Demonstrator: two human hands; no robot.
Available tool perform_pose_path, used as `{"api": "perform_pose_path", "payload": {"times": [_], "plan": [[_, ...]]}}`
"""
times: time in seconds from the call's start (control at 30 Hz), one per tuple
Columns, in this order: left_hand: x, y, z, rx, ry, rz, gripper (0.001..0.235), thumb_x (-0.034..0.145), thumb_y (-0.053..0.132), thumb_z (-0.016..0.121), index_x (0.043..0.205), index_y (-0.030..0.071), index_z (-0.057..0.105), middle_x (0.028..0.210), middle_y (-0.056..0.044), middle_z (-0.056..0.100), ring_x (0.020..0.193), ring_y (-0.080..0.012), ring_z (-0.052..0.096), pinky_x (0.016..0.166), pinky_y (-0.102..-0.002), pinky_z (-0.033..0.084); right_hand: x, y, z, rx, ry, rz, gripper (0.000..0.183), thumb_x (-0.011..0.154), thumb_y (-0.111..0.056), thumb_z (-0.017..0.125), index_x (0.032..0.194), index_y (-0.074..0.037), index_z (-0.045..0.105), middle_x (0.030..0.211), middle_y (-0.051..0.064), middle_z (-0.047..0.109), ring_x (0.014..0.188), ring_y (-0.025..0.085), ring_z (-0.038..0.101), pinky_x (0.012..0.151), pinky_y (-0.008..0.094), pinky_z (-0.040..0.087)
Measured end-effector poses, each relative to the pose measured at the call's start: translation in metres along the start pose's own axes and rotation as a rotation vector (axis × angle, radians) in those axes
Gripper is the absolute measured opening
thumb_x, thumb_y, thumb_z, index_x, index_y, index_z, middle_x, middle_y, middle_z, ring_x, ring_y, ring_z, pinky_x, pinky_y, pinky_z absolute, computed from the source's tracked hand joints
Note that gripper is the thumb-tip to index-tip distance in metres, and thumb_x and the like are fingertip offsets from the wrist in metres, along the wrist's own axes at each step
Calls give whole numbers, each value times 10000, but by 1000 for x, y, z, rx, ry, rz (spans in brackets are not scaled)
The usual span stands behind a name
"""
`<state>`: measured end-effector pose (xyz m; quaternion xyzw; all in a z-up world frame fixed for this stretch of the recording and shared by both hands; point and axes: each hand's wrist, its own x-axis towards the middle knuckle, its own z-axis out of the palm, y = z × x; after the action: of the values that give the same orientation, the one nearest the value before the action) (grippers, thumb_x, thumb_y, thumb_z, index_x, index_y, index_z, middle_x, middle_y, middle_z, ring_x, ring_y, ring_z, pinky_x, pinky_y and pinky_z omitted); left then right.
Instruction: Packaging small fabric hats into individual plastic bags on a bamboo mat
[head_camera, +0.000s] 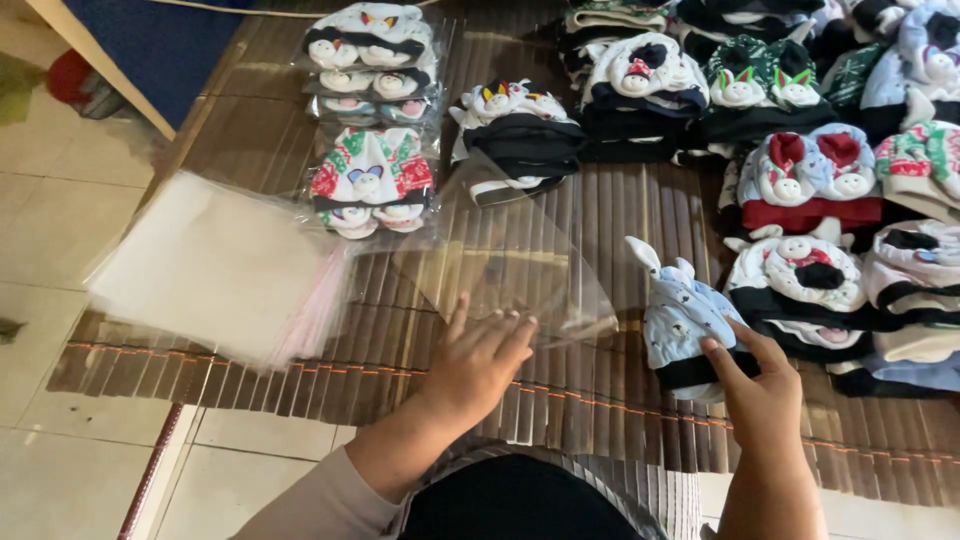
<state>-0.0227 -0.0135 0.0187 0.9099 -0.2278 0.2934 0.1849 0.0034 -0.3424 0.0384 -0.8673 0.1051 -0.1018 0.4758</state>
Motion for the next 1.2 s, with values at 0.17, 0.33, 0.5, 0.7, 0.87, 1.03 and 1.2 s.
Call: {"api": "perform_pose_path", "payload": {"times": [0.17, 0.33, 0.5, 0.7, 0.87, 1.03, 1.2], "plan": [[-19, -1, 55, 41, -130, 83, 364, 914, 316, 700, 1164, 69, 607, 1168, -154, 715, 1153, -319, 679, 1155, -703, 279, -5, 7, -8, -30, 29, 13, 407, 913, -150, 750, 1272, 34, 700, 1114, 156, 681, 952, 229, 604, 843, 327, 494], [-36, -20, 82, 142, -62, 239, 552, 718, 419, 798, 1110, 71, 625, 1117, -190, 706, 1047, -366, 700, 1078, -704, 385, 0, 53, -3, -68, 63, 35, 423, 877, -265, 831, 1285, -190, 747, 1174, 110, 698, 1202, 294, 610, 1084, 458, 427], [-29, -20, 67, 66, -63, 265, 302, 871, 162, 597, 1159, 72, 618, 1145, -233, 675, 1102, -421, 681, 914, -592, 521, 0, 43, 0, -60, 29, -12, 431, 866, -277, 836, 1283, -207, 751, 1143, 122, 699, 1196, 306, 622, 1091, 453, 428], [-34, -37, 76, 167, -65, 391, 252, 929, 145, 524, 1177, 118, 558, 1260, -234, 633, 1153, -390, 666, 907, -507, 553, 1, 48, 3, -58, 12, -25, 428, 866, -283, 834, 1278, -205, 750, 1154, 125, 698, 1205, 319, 621, 1097, 467, 430], [-35, -54, 66, 37, -299, 429, 497, 918, 105, 590, 1386, 117, 424, 1320, -293, 568, 1214, -457, 613, 960, -517, 555, 0, 49, 1, -82, -11, -17, 447, 863, -300, 828, 1296, -227, 747, 1136, 137, 691, 1175, 334, 627, 1073, 472, 440], [-35, -63, 73, 120, -335, 491, 561, 928, 141, 582, 1446, 139, 364, 1361, -272, 528, 1275, -453, 567, 986, -492, 549, -2, 52, 0, -81, -18, -25, 433, 873, -286, 824, 1296, -230, 748, 1114, 132, 694, 1157, 314, 634, 1063, 460, 447], [-26, -62, 80, 336, -65, 557, 332, 998, 210, 460, 1325, 254, 420, 1152, -155, 613, 1052, -340, 679, 663, -363, 565, -3, 55, -4, -95, -31, -9, 448, 859, -305, 823, 1295, -239, 747, 1141, 137, 689, 1193, 346, 625, 1083, 484, 442]]}}
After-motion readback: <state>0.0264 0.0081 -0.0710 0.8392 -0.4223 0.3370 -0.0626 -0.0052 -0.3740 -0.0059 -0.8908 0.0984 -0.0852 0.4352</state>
